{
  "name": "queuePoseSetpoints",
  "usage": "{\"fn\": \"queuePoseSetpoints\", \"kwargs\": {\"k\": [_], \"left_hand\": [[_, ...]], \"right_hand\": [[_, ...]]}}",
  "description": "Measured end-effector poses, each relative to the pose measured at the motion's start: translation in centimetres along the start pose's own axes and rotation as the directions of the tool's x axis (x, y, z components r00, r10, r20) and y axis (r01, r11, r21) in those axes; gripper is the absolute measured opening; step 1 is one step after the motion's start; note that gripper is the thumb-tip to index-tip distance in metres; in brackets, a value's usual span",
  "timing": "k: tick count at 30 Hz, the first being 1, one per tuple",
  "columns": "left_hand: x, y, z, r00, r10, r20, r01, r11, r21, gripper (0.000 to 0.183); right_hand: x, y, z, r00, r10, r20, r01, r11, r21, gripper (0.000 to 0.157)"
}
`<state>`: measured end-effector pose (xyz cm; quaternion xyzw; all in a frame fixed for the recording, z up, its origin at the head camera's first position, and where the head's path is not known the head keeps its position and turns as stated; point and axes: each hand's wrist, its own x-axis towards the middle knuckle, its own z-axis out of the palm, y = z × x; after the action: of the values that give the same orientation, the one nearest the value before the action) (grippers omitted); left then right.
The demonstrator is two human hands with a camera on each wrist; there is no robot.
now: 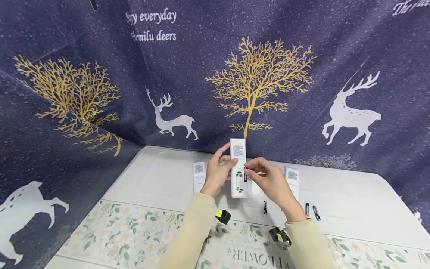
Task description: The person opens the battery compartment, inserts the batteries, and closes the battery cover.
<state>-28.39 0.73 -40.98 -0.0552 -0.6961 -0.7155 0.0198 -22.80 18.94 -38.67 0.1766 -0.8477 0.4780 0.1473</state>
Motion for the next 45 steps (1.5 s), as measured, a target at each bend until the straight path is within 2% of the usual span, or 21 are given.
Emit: {"fn": "queuePoseSetpoints", "kwargs": {"k": [6, 15, 27, 31, 41, 45], "left_hand": [[0.1, 0.0, 0.1, 1.000, -0.005, 0.011, 0.005, 1.000, 0.000, 0.062], [0.1, 0.4, -0.3, 1.000, -0.005, 0.003, 0.005, 1.000, -0.004, 0.061], [0.2, 0.7, -0.2, 1.000, 0.008, 0.005, -0.008, 1.000, -0.009, 0.061], [0.2, 0.6, -0.2, 1.000, 0.006, 0.004, -0.006, 1.000, -0.010, 0.062], [0.2, 0.4, -0.3, 1.000, 0.002, 0.011, -0.002, 1.000, -0.009, 0.063], [0.1, 0.4, -0.4, 1.000, 0.004, 0.013, -0.004, 1.000, -0.017, 0.062]], "right_hand": [[-0.1, 0.2, 0.3, 0.999, 0.007, -0.045, -0.007, 1.000, 0.011, 0.015], [0.3, 0.5, 1.2, 0.999, -0.032, -0.022, 0.032, 0.999, 0.037, 0.012], [0.3, 0.9, 1.3, 0.999, -0.040, 0.023, 0.041, 0.999, -0.026, 0.010], [0.3, 1.0, 1.6, 0.997, -0.074, 0.031, 0.076, 0.996, -0.041, 0.010], [0.4, 1.6, 2.2, 0.988, -0.154, -0.013, 0.151, 0.977, -0.150, 0.017], [0.4, 1.8, 2.1, 0.990, -0.133, -0.039, 0.127, 0.981, -0.144, 0.032]]}}
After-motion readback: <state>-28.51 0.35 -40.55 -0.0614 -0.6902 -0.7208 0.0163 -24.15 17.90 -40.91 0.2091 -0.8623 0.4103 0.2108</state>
